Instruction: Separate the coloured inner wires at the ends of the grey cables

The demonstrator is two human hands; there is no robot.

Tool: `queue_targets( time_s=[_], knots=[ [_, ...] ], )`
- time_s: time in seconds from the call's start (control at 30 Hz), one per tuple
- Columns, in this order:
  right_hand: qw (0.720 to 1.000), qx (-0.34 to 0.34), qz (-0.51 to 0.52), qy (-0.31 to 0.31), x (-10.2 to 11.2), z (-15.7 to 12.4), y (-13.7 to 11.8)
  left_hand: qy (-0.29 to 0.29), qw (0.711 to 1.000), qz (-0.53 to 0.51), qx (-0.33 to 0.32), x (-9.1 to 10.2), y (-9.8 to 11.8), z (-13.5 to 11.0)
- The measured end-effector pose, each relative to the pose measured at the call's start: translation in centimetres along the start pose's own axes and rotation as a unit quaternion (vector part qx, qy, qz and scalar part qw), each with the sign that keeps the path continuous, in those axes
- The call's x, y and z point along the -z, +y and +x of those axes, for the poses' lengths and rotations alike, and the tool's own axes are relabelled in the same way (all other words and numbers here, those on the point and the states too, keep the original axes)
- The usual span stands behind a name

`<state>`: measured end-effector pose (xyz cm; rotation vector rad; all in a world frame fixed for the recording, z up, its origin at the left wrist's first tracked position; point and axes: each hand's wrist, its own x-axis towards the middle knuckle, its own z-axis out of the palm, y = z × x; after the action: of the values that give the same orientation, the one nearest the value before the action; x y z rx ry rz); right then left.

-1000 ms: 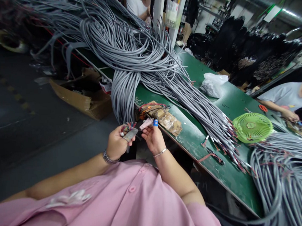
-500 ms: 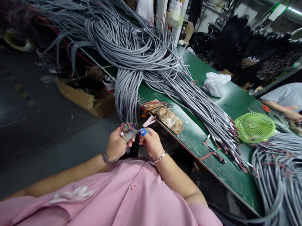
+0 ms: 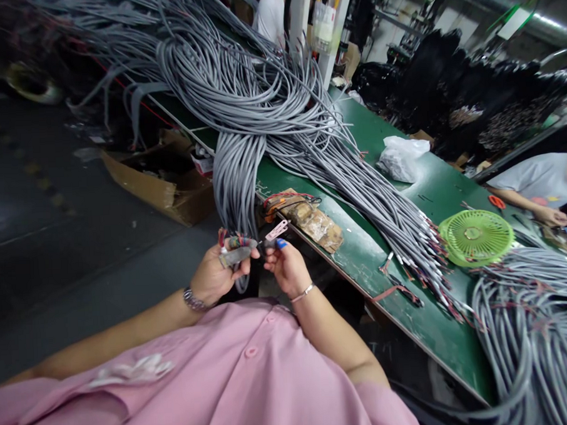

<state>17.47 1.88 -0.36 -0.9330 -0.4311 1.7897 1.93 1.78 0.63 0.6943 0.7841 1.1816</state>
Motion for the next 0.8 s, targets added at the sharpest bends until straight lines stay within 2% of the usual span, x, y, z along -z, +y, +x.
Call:
queue_targets(
  time_s=[0.1, 0.2, 0.33, 0.4, 0.47, 0.6, 0.67, 0.8],
  knots=[
    [1.000, 0.011, 0.002, 0.011, 0.1, 0.7, -1.0, 0.000, 0.999, -0.032, -0.021, 0.0, 0.4, 0.5],
    [0.996, 0.074, -0.058, 0.011, -0.3, 1.2, -1.6, -0.012, 0.998, -0.057, -0.020, -0.1, 0.4, 0.9],
    [0.963, 0.200, -0.156, 0.092, -0.5, 1.5, -1.3, -0.037, 0.997, -0.072, -0.012, -0.1, 0.0, 1.7],
    [0.951, 0.226, -0.173, 0.120, -0.5, 1.7, -1.1, -0.042, 0.996, -0.074, -0.006, 0.0, -0.3, 2.1],
    [0.961, 0.198, -0.159, 0.110, -0.5, 1.8, -1.2, -0.042, 0.996, -0.075, 0.000, -0.1, -0.5, 2.3],
    [0.993, 0.091, -0.068, 0.032, -0.7, 2.2, -1.6, -0.043, 0.996, -0.080, 0.008, -0.6, -0.7, 2.4],
    [0.996, 0.084, -0.034, 0.025, -0.8, 2.4, -1.7, -0.042, 0.996, -0.083, 0.014, -0.8, -0.7, 2.4],
    [0.994, 0.102, -0.014, 0.047, -0.8, 2.7, -1.5, -0.034, 0.996, -0.077, 0.021, -0.9, -0.8, 2.2]
  ],
)
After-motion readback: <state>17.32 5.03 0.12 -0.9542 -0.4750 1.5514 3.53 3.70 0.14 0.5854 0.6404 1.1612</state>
